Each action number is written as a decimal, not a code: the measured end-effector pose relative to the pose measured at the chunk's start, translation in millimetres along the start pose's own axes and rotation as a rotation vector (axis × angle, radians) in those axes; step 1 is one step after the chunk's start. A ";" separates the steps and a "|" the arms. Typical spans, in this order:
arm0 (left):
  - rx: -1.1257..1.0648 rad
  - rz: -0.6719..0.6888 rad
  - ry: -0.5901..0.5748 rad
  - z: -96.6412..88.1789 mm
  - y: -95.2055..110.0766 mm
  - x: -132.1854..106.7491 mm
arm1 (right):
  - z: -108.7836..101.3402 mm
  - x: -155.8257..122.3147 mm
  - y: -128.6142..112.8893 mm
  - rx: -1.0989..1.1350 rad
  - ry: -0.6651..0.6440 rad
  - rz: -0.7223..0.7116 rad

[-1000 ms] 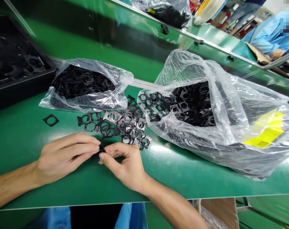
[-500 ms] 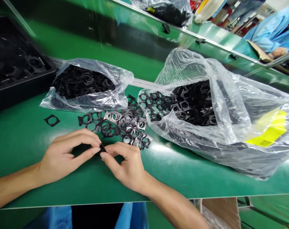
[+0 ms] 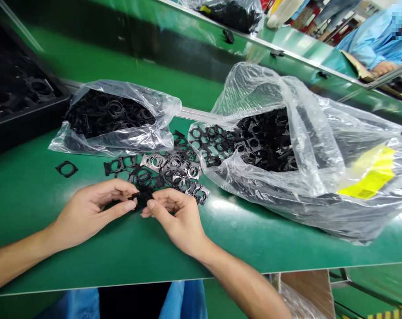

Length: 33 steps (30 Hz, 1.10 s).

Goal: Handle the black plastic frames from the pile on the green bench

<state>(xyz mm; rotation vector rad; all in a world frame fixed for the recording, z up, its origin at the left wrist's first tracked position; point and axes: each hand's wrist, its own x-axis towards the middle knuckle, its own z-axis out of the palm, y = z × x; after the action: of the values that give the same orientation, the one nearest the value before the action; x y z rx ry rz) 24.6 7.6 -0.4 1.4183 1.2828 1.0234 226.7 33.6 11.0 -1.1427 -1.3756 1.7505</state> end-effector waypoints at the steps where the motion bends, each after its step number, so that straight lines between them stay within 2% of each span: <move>1: 0.027 0.033 0.013 0.0 -1.1 -0.3 | -0.6 0.4 0.0 -0.018 0.013 -0.002; 5: 0.073 0.081 -0.001 -0.8 -2.5 -0.3 | -2.5 0.9 -1.3 -0.105 0.056 -0.013; 8: 0.054 0.081 -0.030 -1.6 -1.5 0.0 | -3.1 3.3 -2.1 0.078 -0.008 0.092; 13: 0.265 0.351 0.005 -1.3 -3.4 -1.1 | -3.1 8.0 1.2 0.293 0.003 0.168; 15: 0.304 0.450 0.009 -1.0 -5.4 -1.5 | -2.8 7.9 2.3 0.304 -0.013 0.162; 17: 0.305 0.494 0.022 -1.3 -7.0 -1.0 | -2.8 6.5 1.9 0.266 -0.032 0.137; 25: 0.216 0.298 0.060 -7.6 -3.5 5.9 | -6.6 0.7 -3.6 -0.203 0.006 -0.172; 30: 0.142 0.191 -0.018 0.4 -3.4 4.1 | -6.9 0.9 -2.2 -0.243 0.003 -0.207; 33: 0.152 0.192 -0.053 -1.0 0.4 7.0 | -11.4 0.8 -5.0 -0.315 0.004 -0.288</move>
<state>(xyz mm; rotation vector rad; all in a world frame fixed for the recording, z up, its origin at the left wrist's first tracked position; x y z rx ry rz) 24.4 14.6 0.1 1.6999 1.2250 1.0242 236.5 40.4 14.7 -1.0417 -1.7615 1.3613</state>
